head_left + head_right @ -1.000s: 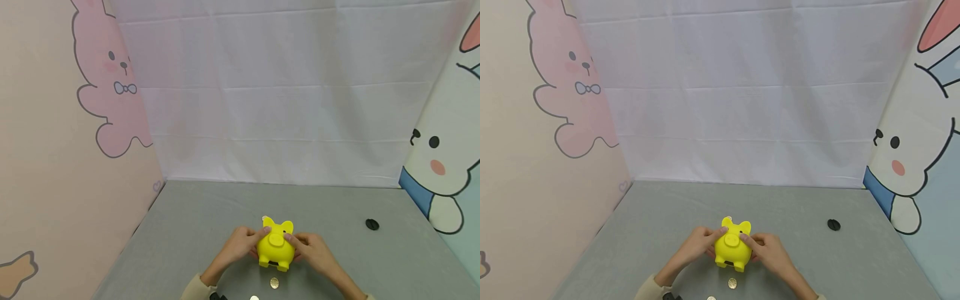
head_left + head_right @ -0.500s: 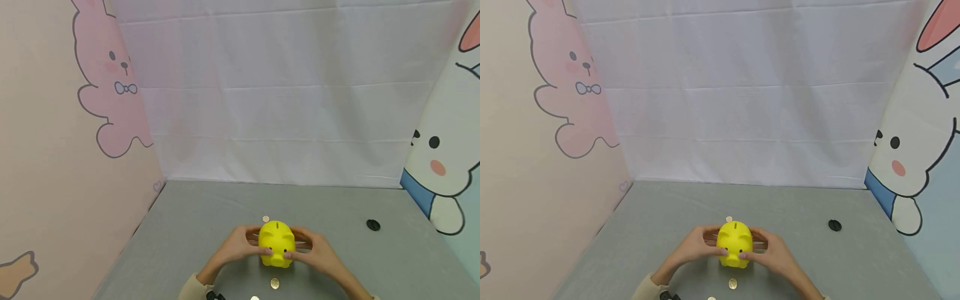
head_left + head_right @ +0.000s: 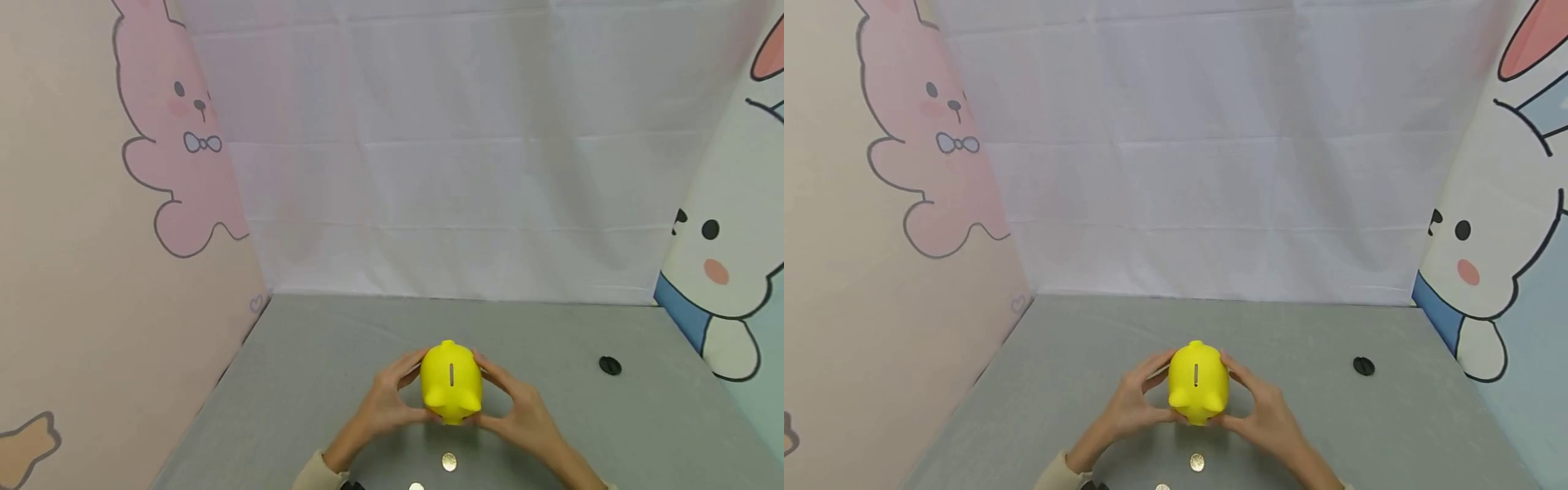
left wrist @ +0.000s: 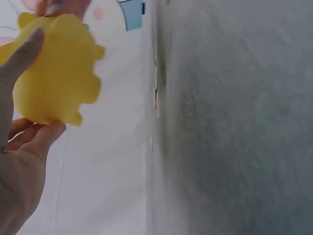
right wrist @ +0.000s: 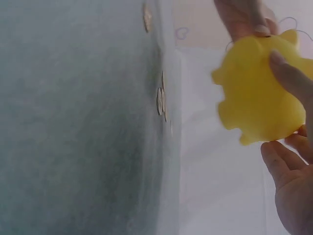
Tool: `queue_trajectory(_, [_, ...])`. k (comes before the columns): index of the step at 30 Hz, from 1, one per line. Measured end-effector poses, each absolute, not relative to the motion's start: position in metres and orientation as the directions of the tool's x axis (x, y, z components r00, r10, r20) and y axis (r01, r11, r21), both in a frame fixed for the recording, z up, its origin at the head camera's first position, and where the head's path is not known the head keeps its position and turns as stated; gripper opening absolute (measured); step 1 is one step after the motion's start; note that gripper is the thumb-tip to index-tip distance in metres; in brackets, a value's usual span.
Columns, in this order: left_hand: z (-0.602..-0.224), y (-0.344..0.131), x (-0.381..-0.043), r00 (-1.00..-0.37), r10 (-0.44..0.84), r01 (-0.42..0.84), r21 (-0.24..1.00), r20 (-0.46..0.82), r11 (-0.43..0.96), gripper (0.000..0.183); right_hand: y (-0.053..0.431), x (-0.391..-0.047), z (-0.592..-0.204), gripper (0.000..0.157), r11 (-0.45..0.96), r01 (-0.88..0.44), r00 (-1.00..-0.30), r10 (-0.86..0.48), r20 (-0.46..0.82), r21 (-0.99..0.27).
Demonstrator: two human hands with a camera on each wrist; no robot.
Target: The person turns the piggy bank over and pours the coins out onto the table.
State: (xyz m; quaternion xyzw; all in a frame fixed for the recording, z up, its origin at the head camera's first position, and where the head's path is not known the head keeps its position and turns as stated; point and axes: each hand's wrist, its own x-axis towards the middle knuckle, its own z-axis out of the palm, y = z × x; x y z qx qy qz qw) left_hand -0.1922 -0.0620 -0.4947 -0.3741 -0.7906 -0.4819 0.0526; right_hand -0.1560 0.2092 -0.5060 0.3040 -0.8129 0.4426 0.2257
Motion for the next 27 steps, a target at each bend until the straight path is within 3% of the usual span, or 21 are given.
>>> queue_trajectory(5, [-0.494, -0.063, -0.193, -0.717, 0.541, 0.641, 0.721, 0.44, 0.263, 0.1, 0.207, -0.156, -0.504, 0.103, 0.443, -0.713, -0.687, -0.288, 0.667, -0.543])
queue_trajectory(15, [-0.49, -0.063, -0.191, -0.772, 0.529, 0.564, 0.762, 0.352, 0.317, 0.097, 0.207, -0.156, -0.508, 0.099, 0.46, -0.629, -0.772, -0.269, 0.577, -0.627])
queue_trajectory(22, [-0.486, -0.058, -0.192, -0.877, 0.465, 0.342, 0.832, 0.116, 0.437, 0.055, 0.205, -0.154, -0.495, 0.052, 0.441, -0.281, -0.955, -0.213, 0.204, -0.853])
queue_trajectory(27, [-0.484, -0.052, -0.191, -0.918, 0.392, 0.136, 0.878, -0.063, 0.459, 0.052, 0.203, -0.156, -0.491, 0.042, 0.394, -0.106, -0.977, -0.212, 0.022, -0.913])
